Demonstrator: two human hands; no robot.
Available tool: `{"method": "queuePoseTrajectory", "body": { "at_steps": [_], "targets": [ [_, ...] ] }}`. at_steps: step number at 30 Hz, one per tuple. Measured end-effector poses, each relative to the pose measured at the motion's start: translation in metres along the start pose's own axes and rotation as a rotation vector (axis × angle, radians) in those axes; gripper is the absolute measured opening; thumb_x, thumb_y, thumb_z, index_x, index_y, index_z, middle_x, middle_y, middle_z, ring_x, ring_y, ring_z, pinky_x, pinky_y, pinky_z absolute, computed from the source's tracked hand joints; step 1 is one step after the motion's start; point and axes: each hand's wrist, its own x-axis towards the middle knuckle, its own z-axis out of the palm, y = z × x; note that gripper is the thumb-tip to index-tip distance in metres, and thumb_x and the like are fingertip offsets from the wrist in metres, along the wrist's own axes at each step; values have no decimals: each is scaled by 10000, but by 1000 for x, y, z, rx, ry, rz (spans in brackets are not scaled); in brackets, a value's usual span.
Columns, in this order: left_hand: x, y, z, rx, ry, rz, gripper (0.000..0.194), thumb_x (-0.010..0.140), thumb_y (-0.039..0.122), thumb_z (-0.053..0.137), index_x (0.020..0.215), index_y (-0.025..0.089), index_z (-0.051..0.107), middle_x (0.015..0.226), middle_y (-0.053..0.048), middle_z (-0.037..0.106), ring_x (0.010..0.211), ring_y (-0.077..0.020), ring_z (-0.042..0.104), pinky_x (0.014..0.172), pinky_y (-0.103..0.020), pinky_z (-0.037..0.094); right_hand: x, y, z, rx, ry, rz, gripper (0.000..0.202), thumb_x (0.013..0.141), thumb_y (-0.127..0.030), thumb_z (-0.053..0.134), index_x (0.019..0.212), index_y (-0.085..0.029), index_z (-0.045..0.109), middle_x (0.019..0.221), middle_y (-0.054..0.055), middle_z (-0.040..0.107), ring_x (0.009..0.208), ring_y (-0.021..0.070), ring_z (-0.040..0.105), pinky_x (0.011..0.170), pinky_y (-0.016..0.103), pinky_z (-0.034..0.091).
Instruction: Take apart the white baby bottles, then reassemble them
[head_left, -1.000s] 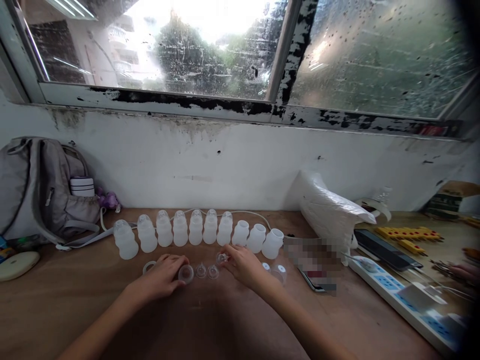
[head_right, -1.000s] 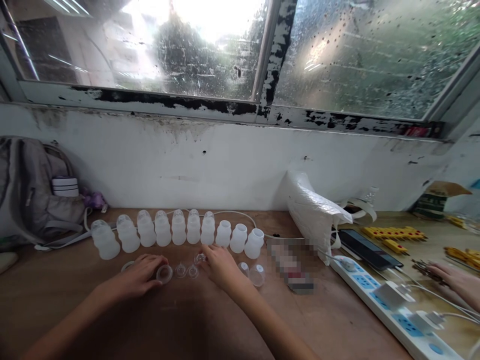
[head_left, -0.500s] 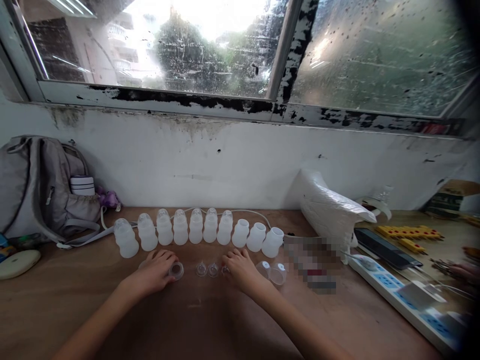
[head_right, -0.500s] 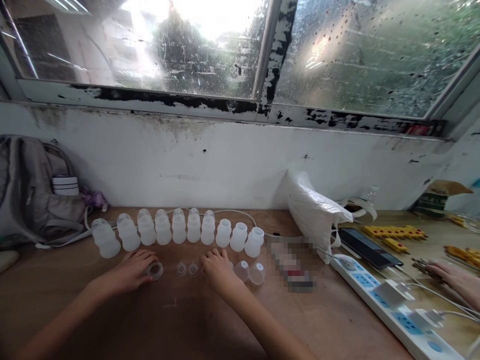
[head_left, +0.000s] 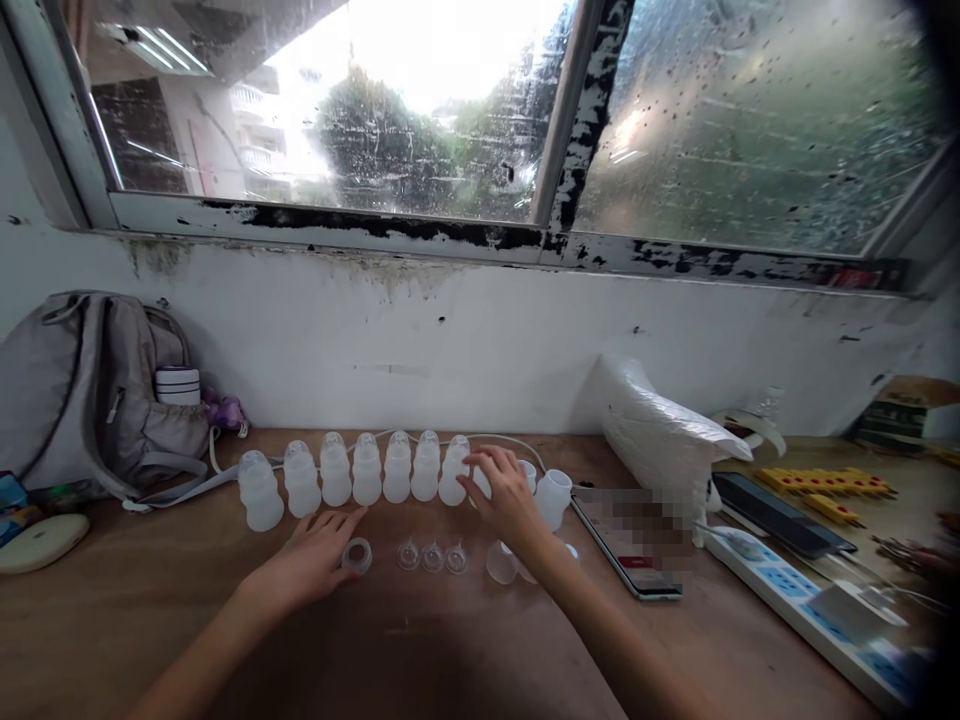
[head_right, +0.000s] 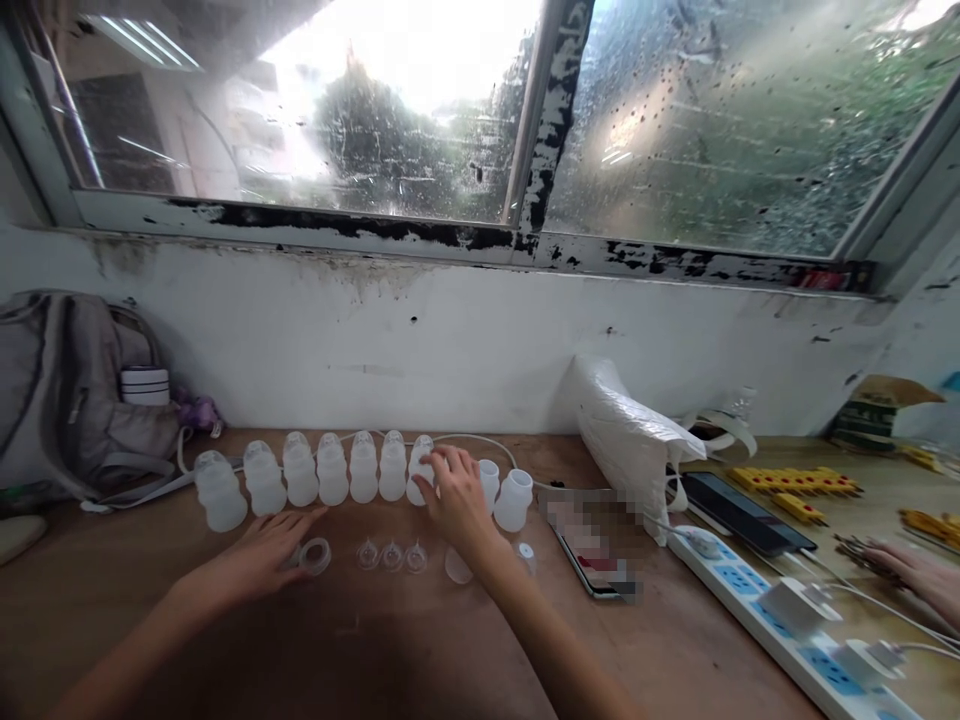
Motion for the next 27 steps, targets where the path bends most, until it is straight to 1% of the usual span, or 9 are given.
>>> {"method": "queuePoseTrajectory", "body": {
  "at_steps": [3, 6, 10, 12, 15, 17, 20, 22, 27],
  "targets": [
    [-4, 5, -1, 5, 60, 50, 607, 761, 369, 471, 1313, 213, 275, 1282, -99, 429, 1186, -262, 362, 966, -418, 250, 19, 11, 5, -126, 56, 26, 425, 813, -368, 457, 1202, -204, 403, 1243, 124, 417, 1165, 291, 319, 910, 445, 263],
    [-10, 12, -5, 12, 123, 135, 568, 778, 361, 463, 1304, 233, 289, 1252, -79, 461, 1167, -247, 384, 961, -400, 270, 28, 23, 22, -188, -23, 41, 538, 772, -425, 498, 1240, -202, 355, 1323, 141, 336, 1240, 337, 199, 944, 542, 163],
    [-23, 24, -14, 24, 238, 249, 500, 807, 331, 450, 1282, 251, 318, 1204, -65, 499, 1112, -231, 433, 929, -368, 321, 24, 28, 33, -84, -102, 15, 389, 759, -336, 536, 1104, -184, 439, 1135, 120, 528, 1164, 298, 358, 956, 544, 153],
    [-26, 31, -16, 19, 321, 275, 470, 807, 324, 461, 1258, 255, 350, 1184, -57, 508, 1096, -227, 442, 917, -362, 342, 20, 24, 26, 27, -88, -5, 360, 740, -296, 559, 1059, -172, 447, 992, 99, 590, 1020, 263, 484, 927, 499, 250],
    [-25, 43, -14, -3, 499, 235, 434, 802, 331, 474, 1217, 232, 393, 1175, -64, 506, 1111, -234, 427, 929, -386, 338, 11, 8, 3, 200, 4, -20, 436, 720, -296, 576, 1105, -170, 416, 984, 98, 574, 912, 233, 520, 815, 395, 386],
    [-20, 54, -12, -42, 622, 201, 479, 793, 376, 482, 1224, 203, 369, 1185, -82, 494, 1123, -239, 419, 936, -398, 333, 4, -7, -14, 322, 64, -1, 457, 727, -317, 567, 1136, -195, 403, 1023, 83, 551, 891, 208, 520, 777, 346, 411],
    [-16, 73, -8, -136, 732, 199, 622, 742, 484, 511, 1247, 189, 301, 1204, -98, 476, 1119, -245, 429, 922, -387, 351, -12, -31, -34, 539, 39, 94, 368, 716, -390, 575, 1012, -201, 464, 835, 22, 562, 724, 155, 529, 675, 284, 435],
    [-17, 86, -4, -197, 684, 198, 641, 718, 531, 510, 1226, 196, 306, 1134, -95, 530, 1033, -253, 505, 836, -367, 412, -26, -44, -41, 729, -70, 143, 343, 714, -420, 572, 943, -191, 457, 738, -9, 533, 640, 124, 516, 583, 241, 432],
    [-40, 102, 20, -169, 349, 228, 387, 753, 493, 449, 1014, 208, 446, 910, -53, 625, 745, -235, 615, 584, -287, 443, -74, -52, -43, 1012, -447, 204, 401, 673, -402, 624, 955, -172, 456, 668, -29, 529, 554, 101, 526, 491, 207, 407]
  ]
}}
